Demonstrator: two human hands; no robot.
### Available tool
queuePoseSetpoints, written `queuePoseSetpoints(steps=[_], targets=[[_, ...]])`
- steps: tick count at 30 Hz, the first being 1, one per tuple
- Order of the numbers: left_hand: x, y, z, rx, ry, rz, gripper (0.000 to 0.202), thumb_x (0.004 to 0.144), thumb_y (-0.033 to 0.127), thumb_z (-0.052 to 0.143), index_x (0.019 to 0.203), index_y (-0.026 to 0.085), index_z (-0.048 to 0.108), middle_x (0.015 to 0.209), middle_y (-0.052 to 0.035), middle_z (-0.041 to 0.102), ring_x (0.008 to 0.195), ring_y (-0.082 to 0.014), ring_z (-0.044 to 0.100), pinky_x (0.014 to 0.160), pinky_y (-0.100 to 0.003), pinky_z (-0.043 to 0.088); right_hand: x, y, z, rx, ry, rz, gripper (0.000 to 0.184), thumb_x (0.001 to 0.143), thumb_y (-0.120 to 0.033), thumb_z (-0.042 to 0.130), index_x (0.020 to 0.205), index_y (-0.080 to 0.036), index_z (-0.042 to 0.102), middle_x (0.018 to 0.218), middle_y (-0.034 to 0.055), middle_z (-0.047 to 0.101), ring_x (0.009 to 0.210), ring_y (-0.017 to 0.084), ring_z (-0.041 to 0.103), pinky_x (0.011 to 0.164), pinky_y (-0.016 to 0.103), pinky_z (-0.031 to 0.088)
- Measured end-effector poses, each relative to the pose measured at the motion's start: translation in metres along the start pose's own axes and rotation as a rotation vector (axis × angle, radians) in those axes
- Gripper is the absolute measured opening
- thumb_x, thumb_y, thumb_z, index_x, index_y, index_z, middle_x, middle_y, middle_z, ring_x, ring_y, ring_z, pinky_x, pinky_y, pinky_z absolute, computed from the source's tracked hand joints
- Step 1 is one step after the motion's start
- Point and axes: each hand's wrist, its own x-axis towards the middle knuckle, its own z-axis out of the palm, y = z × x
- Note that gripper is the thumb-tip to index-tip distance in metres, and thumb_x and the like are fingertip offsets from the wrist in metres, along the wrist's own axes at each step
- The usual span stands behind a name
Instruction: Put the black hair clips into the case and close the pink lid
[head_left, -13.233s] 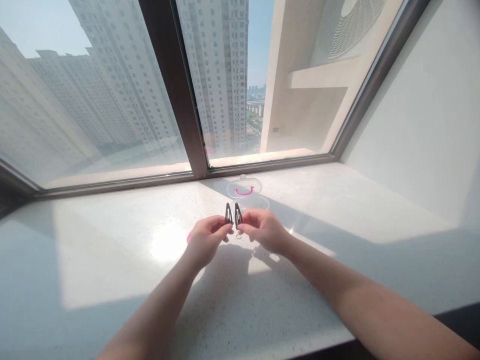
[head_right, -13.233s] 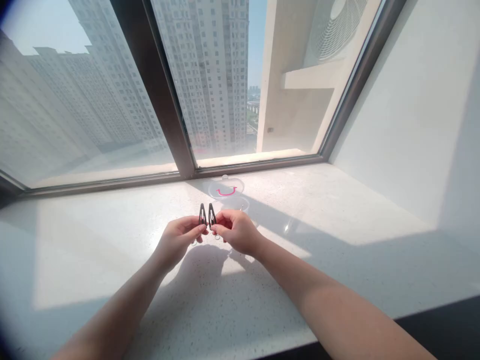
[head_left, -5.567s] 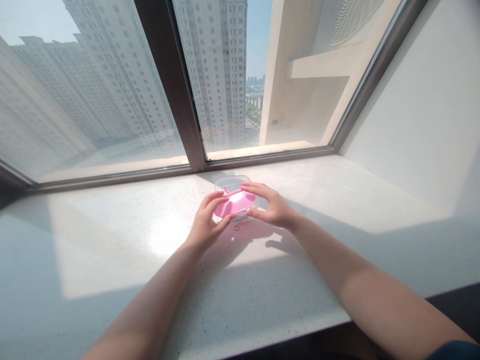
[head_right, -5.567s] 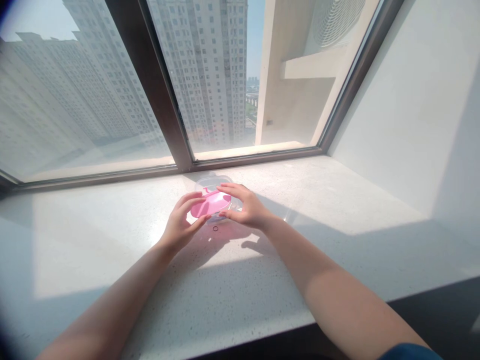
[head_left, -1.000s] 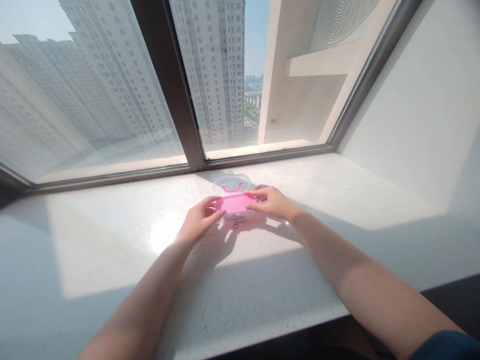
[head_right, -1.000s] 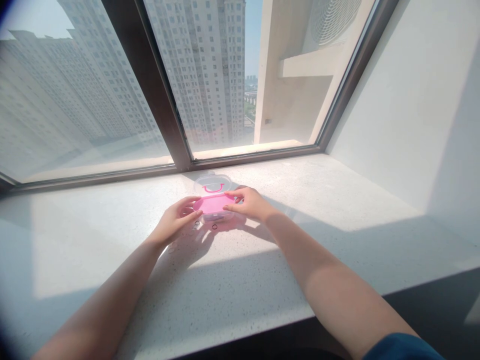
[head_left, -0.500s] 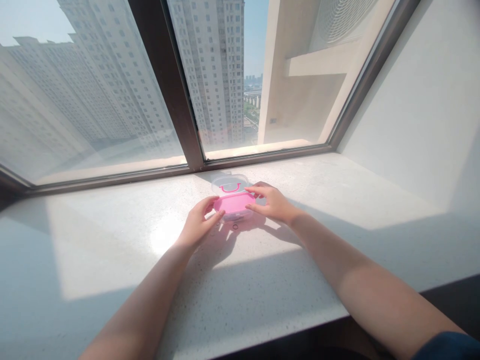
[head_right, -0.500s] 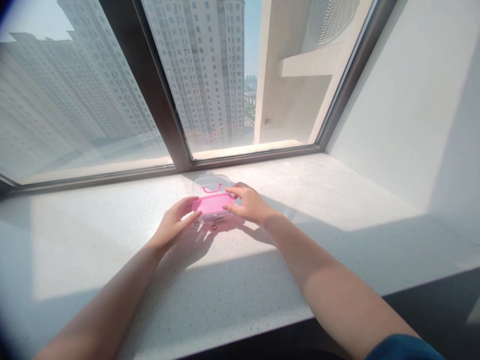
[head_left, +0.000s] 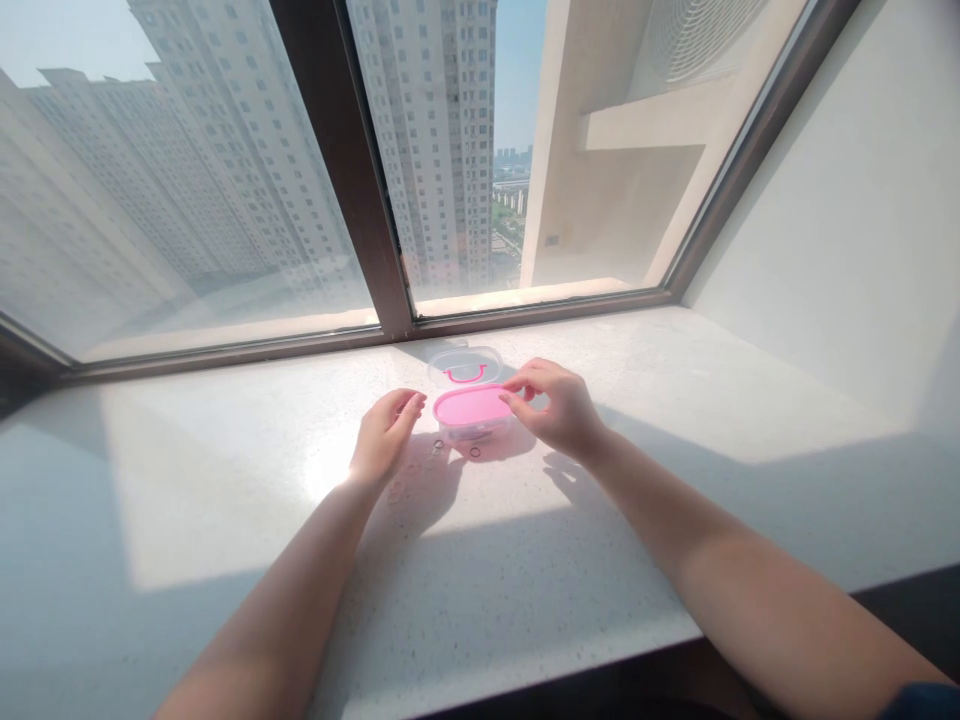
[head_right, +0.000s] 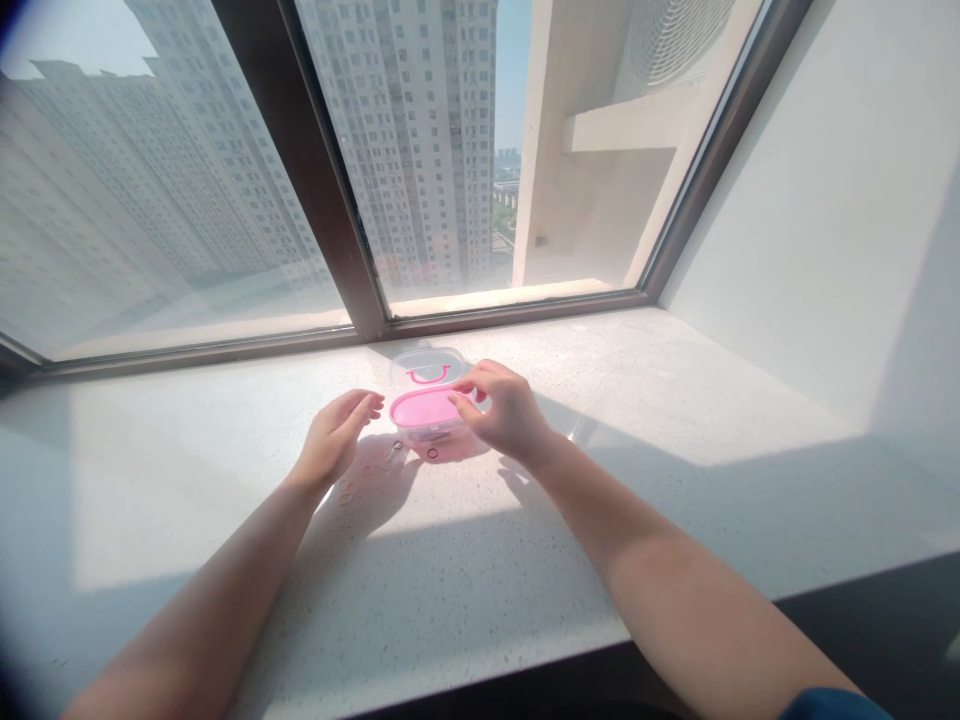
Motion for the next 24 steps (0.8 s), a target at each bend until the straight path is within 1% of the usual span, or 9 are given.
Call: queuePoseSetpoints(steps=[2, 4, 6, 7, 10, 13, 17, 21, 24], targets=[[0.002, -0.005, -0.005, 0.083, -0.018, -0.02, 0.032, 0.089, 0.04, 0.043, 0.086, 0.017, 0.066, 0.087, -0.0063, 0.069, 0.079, -0.0205, 0.063, 0.073, -0.032, 0.049, -0.006, -0.012, 0.003, 0.055, -0.181, -0.057, 0.014, 0.084, -0.023, 0.058, 0.078, -0.019, 0.069, 0.074, 0.0031, 0.064, 0.063, 0.014, 0.053, 0.063, 0.027, 0.044], [0.003, -0.009, -0.01, 0.234, -0.067, -0.028, 0.026, 0.084, 0.038, 0.049, 0.08, 0.019, 0.066, 0.082, -0.0053, 0.068, 0.076, -0.0212, 0.061, 0.07, -0.033, 0.047, -0.012, -0.023, 0.009, 0.06, -0.382, -0.093, 0.015, 0.085, -0.025, 0.058, 0.078, -0.019, 0.07, 0.066, 0.0006, 0.064, 0.057, 0.012, 0.05, 0.059, 0.025, 0.04], [0.003, -0.011, -0.012, 0.351, -0.126, -0.024, 0.02, 0.079, 0.036, 0.055, 0.077, 0.02, 0.068, 0.08, -0.0047, 0.066, 0.075, -0.0216, 0.06, 0.069, -0.034, 0.045, -0.017, -0.029, 0.016, -0.016, -0.517, -0.099, 0.014, 0.085, -0.023, 0.057, 0.08, -0.021, 0.07, 0.065, -0.0009, 0.064, 0.056, 0.012, 0.049, 0.056, 0.025, 0.035], [0.002, -0.011, -0.012, 0.378, -0.15, -0.019, 0.019, 0.077, 0.035, 0.057, 0.076, 0.02, 0.068, 0.079, -0.0047, 0.066, 0.074, -0.0215, 0.06, 0.068, -0.034, 0.045, -0.018, -0.03, 0.02, -0.082, -0.556, -0.105, 0.013, 0.084, -0.022, 0.059, 0.075, -0.021, 0.069, 0.063, -0.0015, 0.063, 0.055, 0.012, 0.048, 0.055, 0.025, 0.033], [-0.001, -0.009, -0.007, 0.395, -0.194, 0.003, 0.018, 0.076, 0.036, 0.059, 0.077, 0.02, 0.07, 0.079, -0.0047, 0.065, 0.073, -0.0207, 0.06, 0.068, -0.033, 0.046, -0.021, -0.028, 0.03, -0.223, -0.573, -0.107, 0.02, 0.083, -0.022, 0.059, 0.064, -0.02, 0.066, 0.058, -0.0016, 0.059, 0.054, 0.012, 0.045, 0.053, 0.027, 0.026], [-0.004, -0.005, -0.001, 0.397, -0.227, 0.0, 0.017, 0.075, 0.035, 0.061, 0.074, 0.021, 0.07, 0.079, -0.0049, 0.064, 0.072, -0.0207, 0.06, 0.067, -0.032, 0.046, -0.022, -0.022, 0.036, -0.274, -0.55, -0.109, 0.023, 0.085, -0.022, 0.056, 0.065, -0.021, 0.067, 0.06, 0.0, 0.062, 0.056, 0.013, 0.047, 0.053, 0.028, 0.024], [-0.006, 0.0, 0.004, 0.4, -0.252, -0.02, 0.013, 0.074, 0.032, 0.063, 0.071, 0.021, 0.069, 0.078, -0.0045, 0.062, 0.071, -0.0206, 0.06, 0.065, -0.031, 0.045, -0.022, -0.017, 0.039, -0.319, -0.581, -0.111, 0.017, 0.082, -0.021, 0.06, 0.07, -0.021, 0.071, 0.067, 0.0033, 0.068, 0.059, 0.016, 0.052, 0.052, 0.029, 0.025], [-0.005, 0.003, 0.005, 0.396, -0.273, -0.039, 0.01, 0.073, 0.028, 0.062, 0.071, 0.02, 0.067, 0.078, -0.0038, 0.061, 0.071, -0.0203, 0.059, 0.065, -0.031, 0.044, -0.021, -0.018, 0.04, -0.345, -0.617, -0.097, 0.018, 0.08, -0.019, 0.061, 0.064, -0.019, 0.071, 0.067, 0.0052, 0.069, 0.06, 0.018, 0.055, 0.051, 0.03, 0.027], [-0.005, 0.002, 0.004, 0.382, -0.31, -0.031, 0.009, 0.073, 0.025, 0.06, 0.07, 0.02, 0.067, 0.08, -0.0043, 0.06, 0.071, -0.0199, 0.059, 0.067, -0.032, 0.045, -0.022, -0.018, 0.04, -0.339, -0.616, -0.1, 0.017, 0.08, -0.018, 0.061, 0.066, -0.02, 0.071, 0.068, 0.005, 0.07, 0.061, 0.019, 0.056, 0.052, 0.03, 0.028]])
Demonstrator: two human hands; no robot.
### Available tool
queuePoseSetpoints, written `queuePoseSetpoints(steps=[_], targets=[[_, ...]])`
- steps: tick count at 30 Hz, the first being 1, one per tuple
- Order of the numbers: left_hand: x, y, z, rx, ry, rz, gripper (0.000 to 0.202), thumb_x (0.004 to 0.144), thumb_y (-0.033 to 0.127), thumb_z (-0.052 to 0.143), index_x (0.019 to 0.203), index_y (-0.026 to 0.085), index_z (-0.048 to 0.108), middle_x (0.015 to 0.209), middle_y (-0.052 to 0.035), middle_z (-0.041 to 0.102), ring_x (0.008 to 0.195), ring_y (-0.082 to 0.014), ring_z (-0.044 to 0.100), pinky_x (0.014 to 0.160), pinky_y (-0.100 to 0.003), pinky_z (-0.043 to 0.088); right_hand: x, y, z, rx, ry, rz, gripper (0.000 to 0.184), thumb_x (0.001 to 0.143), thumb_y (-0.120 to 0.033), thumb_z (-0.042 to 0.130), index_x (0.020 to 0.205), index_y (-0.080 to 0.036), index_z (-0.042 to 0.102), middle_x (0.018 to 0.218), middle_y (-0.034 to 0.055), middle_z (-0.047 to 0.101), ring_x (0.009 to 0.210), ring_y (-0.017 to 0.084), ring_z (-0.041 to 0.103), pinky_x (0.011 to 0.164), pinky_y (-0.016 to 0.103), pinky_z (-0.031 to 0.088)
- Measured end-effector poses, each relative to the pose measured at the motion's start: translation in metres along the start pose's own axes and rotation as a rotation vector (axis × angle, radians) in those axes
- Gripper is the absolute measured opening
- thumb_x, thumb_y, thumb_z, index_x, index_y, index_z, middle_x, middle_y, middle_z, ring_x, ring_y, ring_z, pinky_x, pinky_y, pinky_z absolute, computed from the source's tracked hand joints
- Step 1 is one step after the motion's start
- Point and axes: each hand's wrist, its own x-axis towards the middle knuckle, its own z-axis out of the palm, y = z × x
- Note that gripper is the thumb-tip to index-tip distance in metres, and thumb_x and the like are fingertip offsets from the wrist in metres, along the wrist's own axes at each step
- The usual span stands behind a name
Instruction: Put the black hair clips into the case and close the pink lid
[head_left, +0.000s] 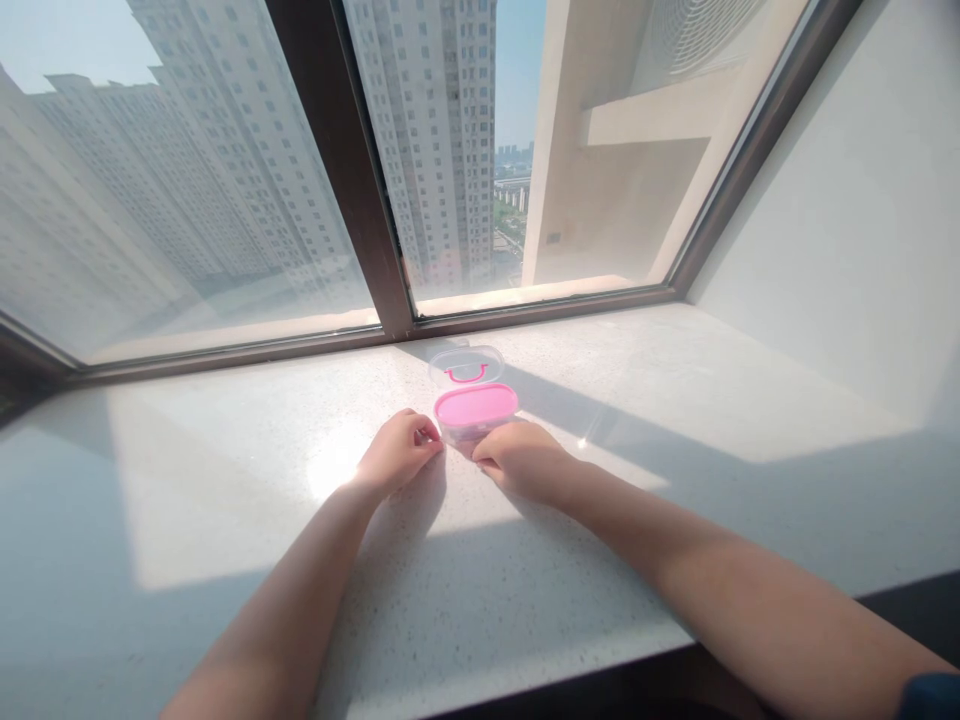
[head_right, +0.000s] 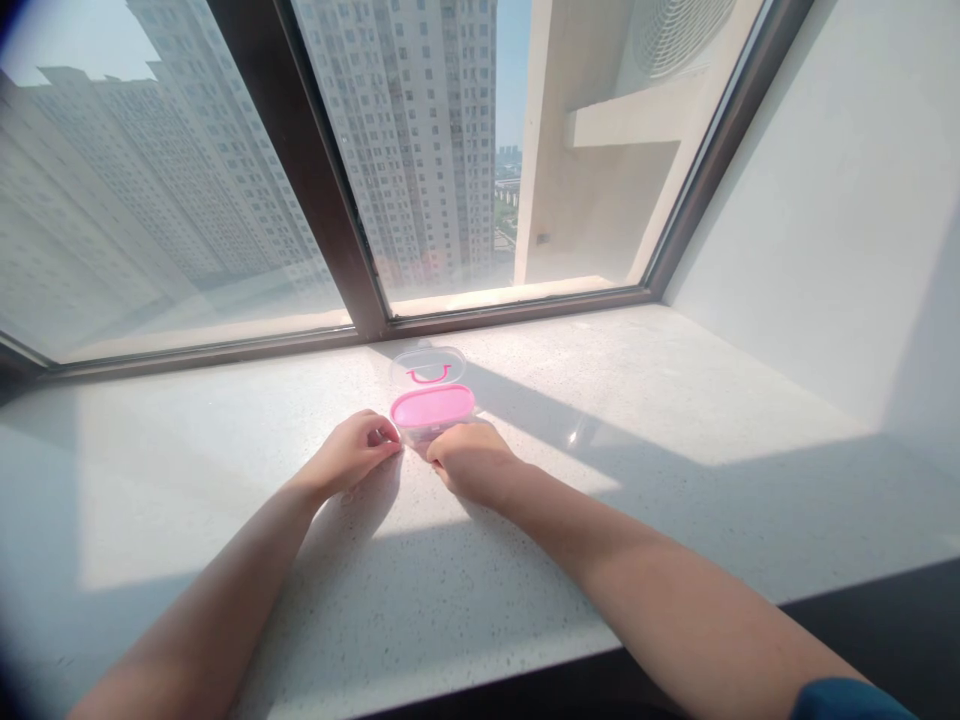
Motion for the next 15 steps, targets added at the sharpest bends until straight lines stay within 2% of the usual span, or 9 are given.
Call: queuePoseSetpoints(steps=[5, 10, 15], targets=[[0.0, -0.004, -0.002, -0.014, -0.022, -0.002, 0.009, 0.073, 0.025, 0.058, 0.067, 0.019, 0.064, 0.081, -0.0046, 0.061, 0.07, -0.0196, 0.06, 0.066, -0.032, 0.046, -0.001, 0.001, 0.003, 0.007, 0.006, 0.045, 0.012, 0.079, -0.021, 0.061, 0.07, -0.02, 0.07, 0.069, 0.0047, 0.068, 0.063, 0.019, 0.055, 0.053, 0.029, 0.029], [-0.001, -0.006, -0.008, -0.07, 0.003, -0.093, 0.012, 0.076, 0.029, 0.057, 0.073, 0.019, 0.062, 0.075, -0.0034, 0.063, 0.065, -0.0187, 0.06, 0.059, -0.029, 0.044, -0.003, 0.0, 0.0, 0.042, 0.0, 0.044, 0.01, 0.08, -0.025, 0.063, 0.073, -0.018, 0.066, 0.073, 0.0041, 0.064, 0.066, 0.016, 0.05, 0.055, 0.028, 0.028], [-0.001, -0.005, -0.012, -0.112, 0.011, -0.16, 0.014, 0.077, 0.031, 0.057, 0.076, 0.018, 0.062, 0.074, -0.0035, 0.067, 0.064, -0.0183, 0.062, 0.059, -0.029, 0.043, -0.006, -0.001, -0.004, 0.09, -0.009, 0.026, 0.013, 0.082, -0.024, 0.06, 0.071, -0.017, 0.061, 0.072, 0.0019, 0.06, 0.067, 0.014, 0.046, 0.057, 0.027, 0.026]])
